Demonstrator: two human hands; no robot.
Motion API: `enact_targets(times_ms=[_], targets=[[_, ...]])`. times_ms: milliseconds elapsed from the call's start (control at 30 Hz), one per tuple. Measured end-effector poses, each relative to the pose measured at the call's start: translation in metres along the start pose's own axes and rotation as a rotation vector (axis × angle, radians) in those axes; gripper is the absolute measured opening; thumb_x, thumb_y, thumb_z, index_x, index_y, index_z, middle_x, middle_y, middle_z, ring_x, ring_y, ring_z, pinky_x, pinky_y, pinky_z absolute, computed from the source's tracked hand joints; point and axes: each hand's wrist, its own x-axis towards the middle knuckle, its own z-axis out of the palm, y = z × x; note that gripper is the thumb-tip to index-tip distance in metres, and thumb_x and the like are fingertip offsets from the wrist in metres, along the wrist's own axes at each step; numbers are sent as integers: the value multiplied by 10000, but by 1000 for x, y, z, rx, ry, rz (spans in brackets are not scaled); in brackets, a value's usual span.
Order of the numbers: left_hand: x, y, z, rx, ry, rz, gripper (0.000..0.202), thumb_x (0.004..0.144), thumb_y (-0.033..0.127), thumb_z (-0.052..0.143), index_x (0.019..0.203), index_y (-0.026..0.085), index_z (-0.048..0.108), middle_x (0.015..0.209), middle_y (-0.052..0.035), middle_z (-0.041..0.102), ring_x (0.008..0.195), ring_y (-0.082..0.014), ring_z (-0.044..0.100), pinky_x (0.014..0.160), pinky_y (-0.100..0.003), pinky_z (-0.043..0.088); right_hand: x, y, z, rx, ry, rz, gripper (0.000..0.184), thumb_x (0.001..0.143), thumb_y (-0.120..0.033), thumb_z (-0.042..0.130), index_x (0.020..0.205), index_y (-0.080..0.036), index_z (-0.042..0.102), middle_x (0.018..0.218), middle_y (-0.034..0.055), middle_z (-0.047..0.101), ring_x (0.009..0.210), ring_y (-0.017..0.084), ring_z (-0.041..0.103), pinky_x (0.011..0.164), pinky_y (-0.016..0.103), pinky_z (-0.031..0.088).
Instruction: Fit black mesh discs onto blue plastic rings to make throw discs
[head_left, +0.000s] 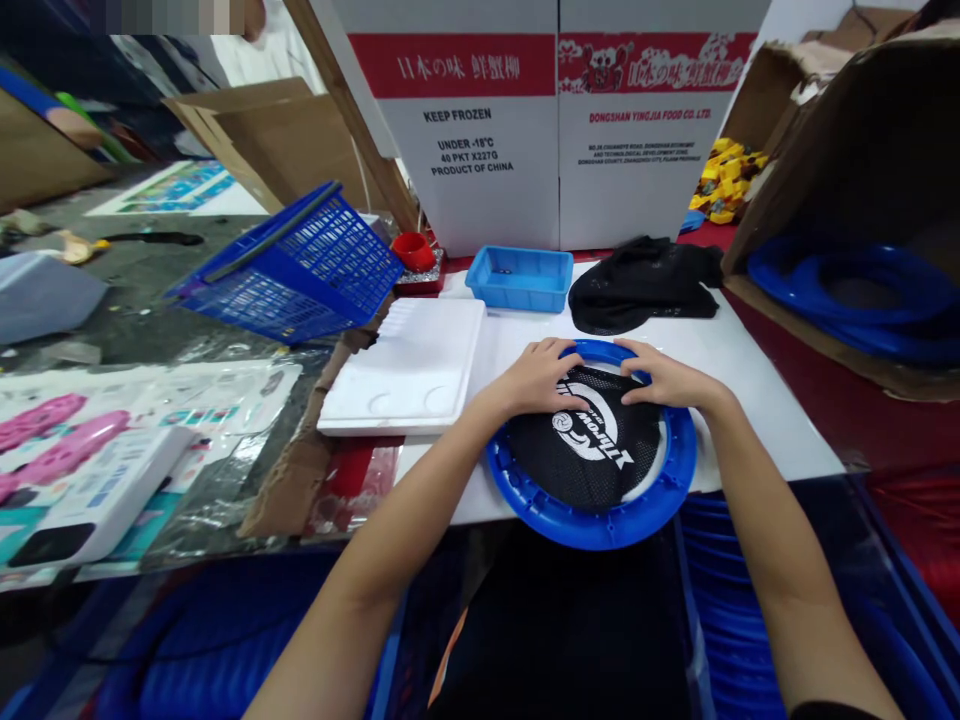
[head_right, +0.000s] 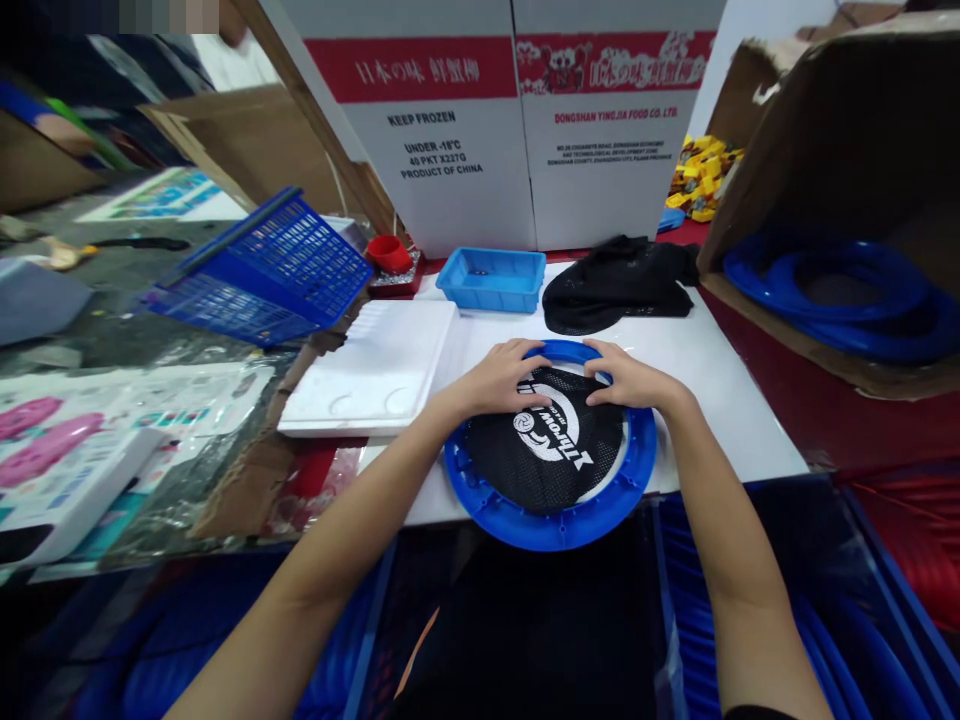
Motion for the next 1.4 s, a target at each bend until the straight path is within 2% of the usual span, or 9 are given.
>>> enact_targets(times_ms=[67,133,233,333,533,700,933,1200,1400], targets=[[0,1,1,18,-14,-30,672,886,698,777,1313,184,709,1569,-217,556,1461,-443,486,1179,-579,413,1,-1,1,-11,26,-11,337,835,-556,850,909,-248,735,1743,95,424,1605,401,388,1326,619,319],[0,-1,-3,20,-14,-77,590,931,698,722,1194,170,748,1468,-206,613,1339,-411,567,1107,-533,456,1,-1,1,-25,28,-4,360,852,-599,831,879,-249,753,1745,81,434,1605,401,387,1326,628,313],[0,-6,-10,-15,-42,-115,385,1028,523,637,1066,164,772,1214,-164,680,1113,-326,635,991,-451,488,-4,0,-5,-1,-16,24,380,870,-659,804,856,-280,813,1761,-6,424,1630,400,355,1355,620,276],[-1,-10,-11,-105,-98,-65,284,1018,436,643,1014,186,778,1030,-113,655,1028,-288,621,949,-411,483,-10,-1,-14,62,-85,33,326,845,-618,847,796,-296,828,1751,-50,439,1637,410,354,1378,605,251],[-3,-10,-5,-201,-111,-66,171,927,382,735,999,230,769,1077,-89,611,1047,-287,595,975,-438,485,-10,-3,-20,91,-120,32,345,841,-565,841,744,-258,719,1736,-7,474,1584,377,459,1330,567,329],[-1,-13,-4,-352,53,-149,148,916,346,727,929,199,722,1071,-86,596,985,-254,619,940,-415,535,-5,4,-14,116,84,41,282,855,-510,812,823,-244,724,1618,81,615,1478,354,587,1279,554,387],[2,-24,-2,-476,137,-262,170,954,296,648,971,209,793,1023,-68,779,942,-227,688,953,-400,545,-7,8,-16,158,234,92,215,941,-438,686,880,-240,745,1408,104,758,1283,322,708,1104,513,535],[2,-33,9,-709,261,-474,219,824,360,810,934,180,867,945,-93,845,864,-244,738,863,-398,568,-2,23,-12,210,285,82,250,949,-468,665,917,-239,760,1344,94,789,1223,325,714,1112,521,520],[2,-33,10,-773,273,-495,295,816,343,792,1023,144,862,996,-116,844,900,-243,739,887,-389,562,0,34,-13,318,225,68,279,914,-497,718,858,-226,748,1384,102,759,1246,333,684,1139,516,488]])
